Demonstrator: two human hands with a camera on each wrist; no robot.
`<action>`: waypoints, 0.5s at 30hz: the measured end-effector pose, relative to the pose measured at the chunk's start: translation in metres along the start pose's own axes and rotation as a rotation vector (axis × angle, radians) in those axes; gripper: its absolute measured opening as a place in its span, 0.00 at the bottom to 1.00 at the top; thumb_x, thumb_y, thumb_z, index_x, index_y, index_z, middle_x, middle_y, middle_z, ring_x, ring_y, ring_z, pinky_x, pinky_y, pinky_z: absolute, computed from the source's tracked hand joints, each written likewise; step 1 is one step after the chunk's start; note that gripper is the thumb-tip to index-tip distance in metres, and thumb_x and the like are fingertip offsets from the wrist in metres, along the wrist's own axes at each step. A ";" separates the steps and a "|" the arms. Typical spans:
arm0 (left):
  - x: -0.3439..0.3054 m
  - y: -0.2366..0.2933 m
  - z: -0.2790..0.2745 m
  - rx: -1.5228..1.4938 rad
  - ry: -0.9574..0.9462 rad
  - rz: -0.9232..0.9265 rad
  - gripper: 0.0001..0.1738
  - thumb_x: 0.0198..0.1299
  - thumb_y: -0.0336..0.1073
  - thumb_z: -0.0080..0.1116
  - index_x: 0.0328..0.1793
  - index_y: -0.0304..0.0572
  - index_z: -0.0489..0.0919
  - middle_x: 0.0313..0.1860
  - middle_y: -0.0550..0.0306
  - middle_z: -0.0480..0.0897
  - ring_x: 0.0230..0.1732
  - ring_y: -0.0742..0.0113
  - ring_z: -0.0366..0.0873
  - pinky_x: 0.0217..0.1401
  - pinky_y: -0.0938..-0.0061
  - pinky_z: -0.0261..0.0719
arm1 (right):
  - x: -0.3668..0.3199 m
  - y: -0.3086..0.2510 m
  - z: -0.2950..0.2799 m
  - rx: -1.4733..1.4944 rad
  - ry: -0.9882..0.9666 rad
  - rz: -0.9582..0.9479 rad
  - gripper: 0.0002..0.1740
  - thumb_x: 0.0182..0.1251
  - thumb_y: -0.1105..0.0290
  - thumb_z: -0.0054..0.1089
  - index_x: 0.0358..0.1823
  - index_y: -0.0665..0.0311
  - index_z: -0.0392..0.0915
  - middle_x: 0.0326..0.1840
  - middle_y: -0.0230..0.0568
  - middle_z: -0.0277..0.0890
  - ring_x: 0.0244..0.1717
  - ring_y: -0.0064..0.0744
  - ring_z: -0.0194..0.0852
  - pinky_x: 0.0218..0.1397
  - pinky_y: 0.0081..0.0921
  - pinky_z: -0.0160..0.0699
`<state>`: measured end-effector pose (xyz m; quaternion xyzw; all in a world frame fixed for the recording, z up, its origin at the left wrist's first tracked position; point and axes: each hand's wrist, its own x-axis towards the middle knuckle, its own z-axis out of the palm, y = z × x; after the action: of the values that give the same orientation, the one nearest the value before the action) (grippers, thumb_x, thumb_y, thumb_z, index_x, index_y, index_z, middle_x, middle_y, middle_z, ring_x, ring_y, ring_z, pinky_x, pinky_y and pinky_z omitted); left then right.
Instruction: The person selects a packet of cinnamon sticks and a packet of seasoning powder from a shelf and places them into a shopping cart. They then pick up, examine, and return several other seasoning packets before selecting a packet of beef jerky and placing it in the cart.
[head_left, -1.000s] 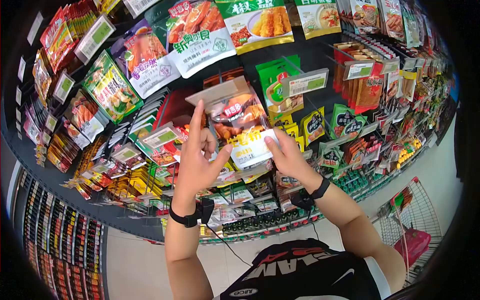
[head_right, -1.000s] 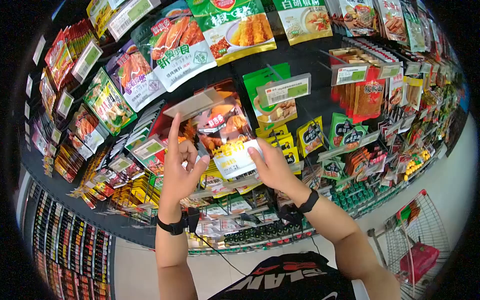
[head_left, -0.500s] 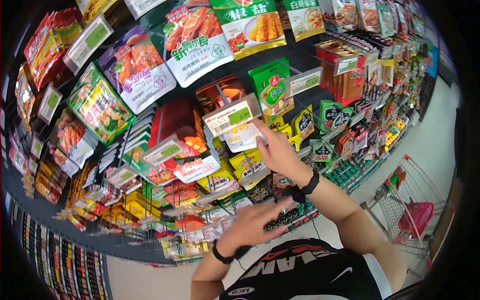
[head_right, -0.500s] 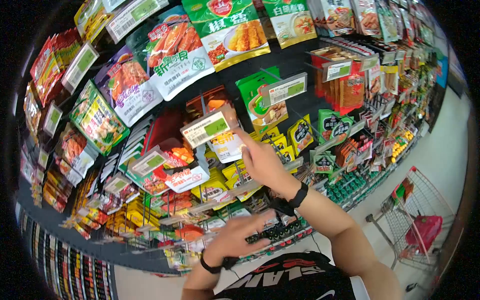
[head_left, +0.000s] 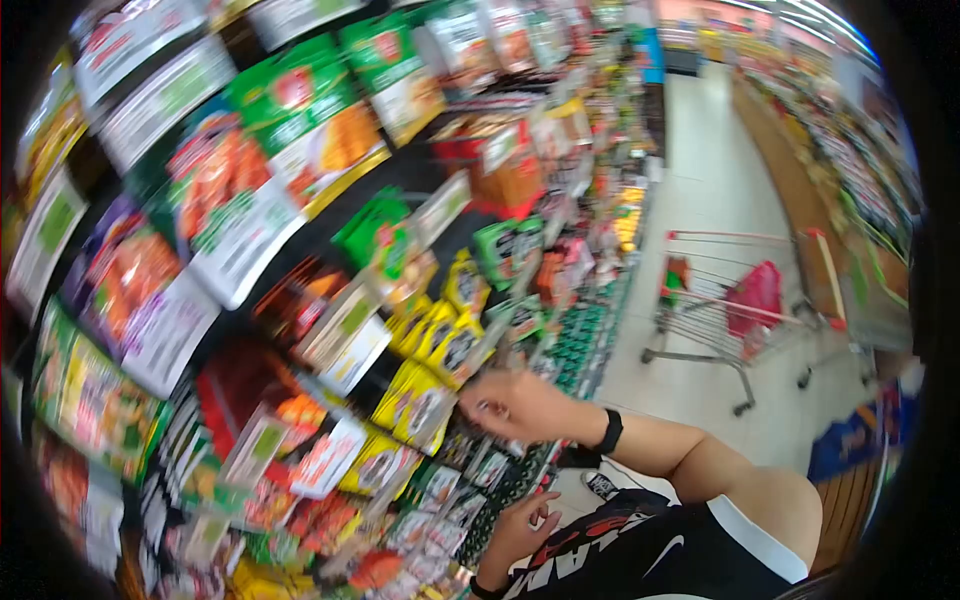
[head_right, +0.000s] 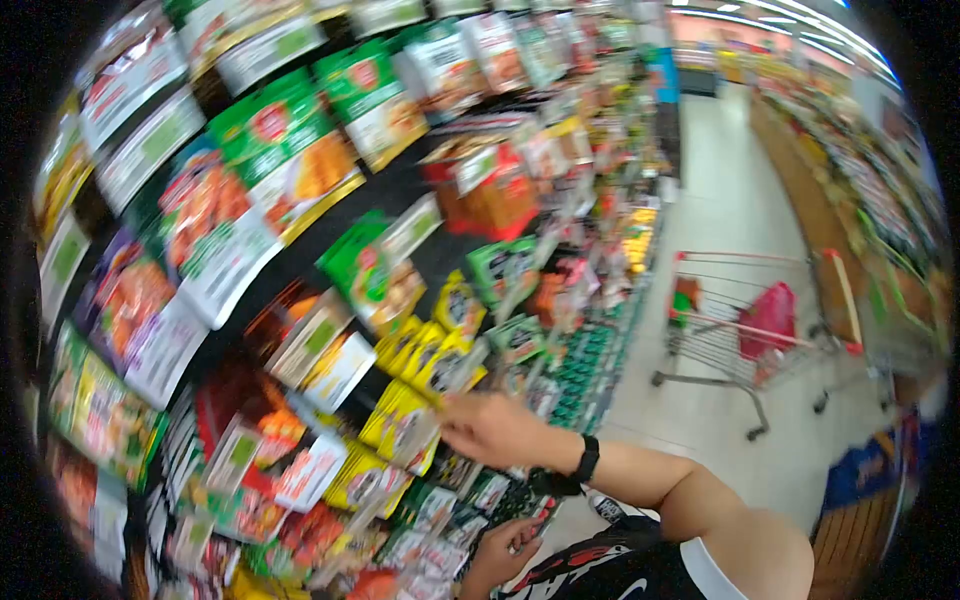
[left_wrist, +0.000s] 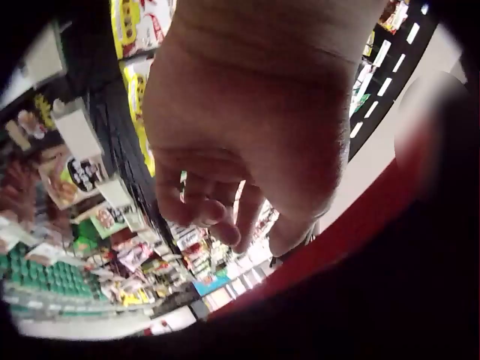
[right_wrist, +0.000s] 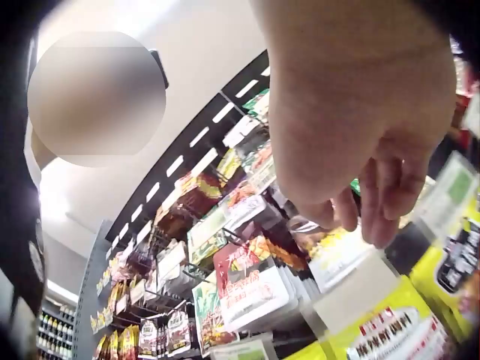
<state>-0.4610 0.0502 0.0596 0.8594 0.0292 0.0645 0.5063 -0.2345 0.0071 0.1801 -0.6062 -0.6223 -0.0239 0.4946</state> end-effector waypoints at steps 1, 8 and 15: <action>0.005 -0.006 0.004 0.016 -0.047 0.037 0.20 0.62 0.36 0.69 0.61 0.45 0.83 0.28 0.59 0.78 0.25 0.68 0.73 0.31 0.73 0.75 | -0.022 -0.014 -0.014 0.071 -0.060 0.076 0.12 0.68 0.67 0.63 0.47 0.67 0.81 0.35 0.49 0.79 0.34 0.50 0.81 0.39 0.44 0.79; 0.046 -0.027 0.044 0.298 -0.601 0.238 0.26 0.67 0.53 0.63 0.67 0.51 0.79 0.41 0.53 0.84 0.42 0.51 0.85 0.46 0.60 0.82 | -0.237 0.022 -0.051 -0.135 -0.595 0.648 0.19 0.71 0.60 0.63 0.55 0.65 0.80 0.37 0.50 0.86 0.38 0.56 0.85 0.45 0.46 0.82; 0.093 0.011 0.105 -0.075 -0.686 0.257 0.21 0.63 0.39 0.69 0.61 0.44 0.83 0.34 0.55 0.82 0.33 0.63 0.81 0.39 0.70 0.79 | -0.255 0.005 -0.093 -0.180 0.011 0.738 0.14 0.71 0.62 0.60 0.49 0.64 0.80 0.30 0.46 0.84 0.33 0.52 0.85 0.39 0.44 0.82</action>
<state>-0.3544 -0.0353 0.0265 0.8086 -0.2528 -0.1631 0.5057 -0.2336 -0.2369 0.0603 -0.8305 -0.3548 0.0979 0.4182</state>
